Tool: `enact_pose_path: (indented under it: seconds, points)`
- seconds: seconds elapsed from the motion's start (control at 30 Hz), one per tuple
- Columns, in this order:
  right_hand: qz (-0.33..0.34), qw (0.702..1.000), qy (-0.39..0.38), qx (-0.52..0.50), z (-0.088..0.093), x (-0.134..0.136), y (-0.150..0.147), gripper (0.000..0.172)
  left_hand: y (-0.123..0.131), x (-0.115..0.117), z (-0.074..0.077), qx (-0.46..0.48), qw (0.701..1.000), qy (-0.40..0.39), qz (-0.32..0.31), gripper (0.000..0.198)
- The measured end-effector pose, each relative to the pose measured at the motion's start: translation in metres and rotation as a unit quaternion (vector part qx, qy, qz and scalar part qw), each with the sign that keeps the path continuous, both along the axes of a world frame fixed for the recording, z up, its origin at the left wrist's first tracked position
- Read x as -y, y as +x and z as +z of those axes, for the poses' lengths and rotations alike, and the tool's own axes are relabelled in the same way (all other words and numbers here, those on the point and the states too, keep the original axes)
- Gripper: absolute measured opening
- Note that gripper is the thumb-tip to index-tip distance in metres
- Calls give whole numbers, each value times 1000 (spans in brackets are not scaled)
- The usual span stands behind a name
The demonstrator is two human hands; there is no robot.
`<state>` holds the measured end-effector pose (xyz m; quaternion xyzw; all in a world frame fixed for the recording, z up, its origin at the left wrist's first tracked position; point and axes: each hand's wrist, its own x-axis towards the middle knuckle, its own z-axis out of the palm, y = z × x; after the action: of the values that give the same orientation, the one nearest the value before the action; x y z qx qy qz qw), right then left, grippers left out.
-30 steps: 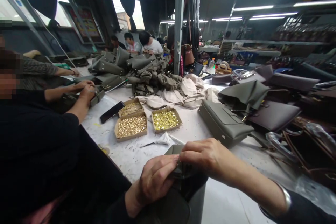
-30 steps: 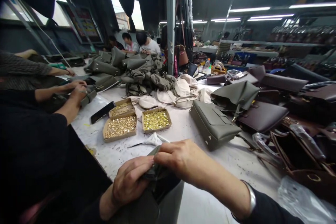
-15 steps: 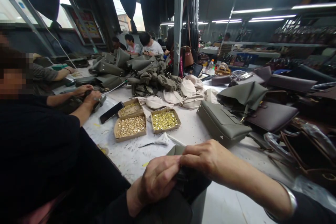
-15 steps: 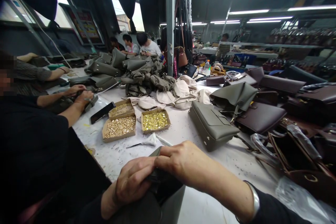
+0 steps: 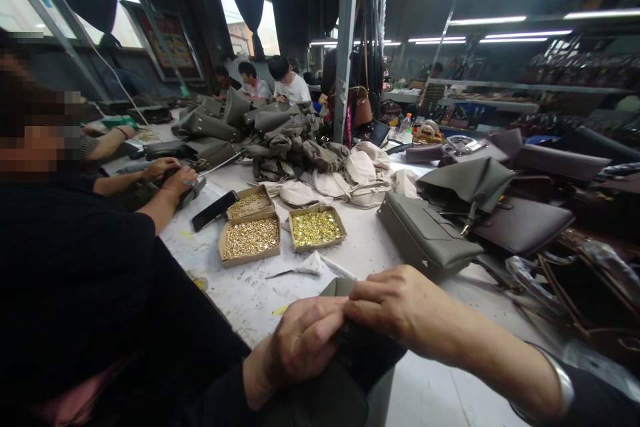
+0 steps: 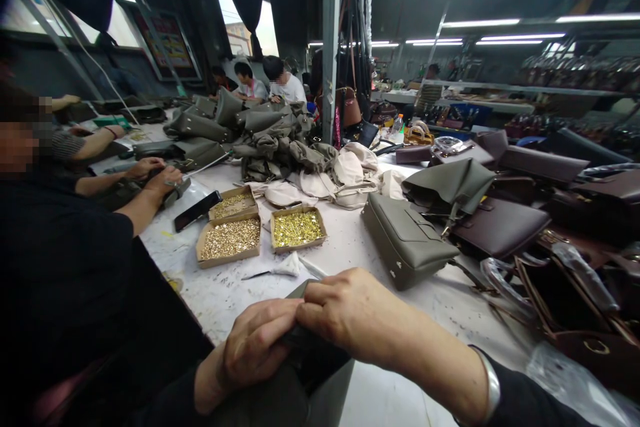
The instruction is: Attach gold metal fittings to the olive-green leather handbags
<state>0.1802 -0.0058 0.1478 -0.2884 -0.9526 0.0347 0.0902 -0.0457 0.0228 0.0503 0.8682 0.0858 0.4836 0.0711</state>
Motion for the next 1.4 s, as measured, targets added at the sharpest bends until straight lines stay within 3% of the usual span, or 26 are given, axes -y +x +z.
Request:
enact_pose_path:
  seconds: [0.23,0.47,0.6,0.9,1.07,1.17,1.27,1.33,1.4]
  points:
    - [-1,1000,-15,-19,3,-3,-3,14,0,2,0,2,1000,-10,13,30]
    - [-18,998,-65,-19,5,-4,-6,10,0,-3,-4,4,999,17,-45,29]
    - [-34,996,-72,-25,-3,-5,-5,8,1,-3,-6,-19,999,19,-19,20]
    - [-44,982,-161,-92,-8,-12,1,14,-1,0,-13,-40,996,43,69,22]
    - [-36,966,-231,-110,-15,-19,8,12,0,0,-14,-65,997,28,44,23]
    - [-62,936,-302,-167,-29,-21,12,8,5,-3,-16,-65,998,10,23,23]
    - [-117,867,-394,-282,-49,-20,17,13,14,-6,-21,-46,999,-23,12,28]
    - [-147,829,-422,-335,-63,-18,20,18,20,-9,-25,-43,998,-51,-7,32]
    - [-158,815,-427,-359,-74,-16,25,19,25,-11,-27,-49,995,-78,-30,36]
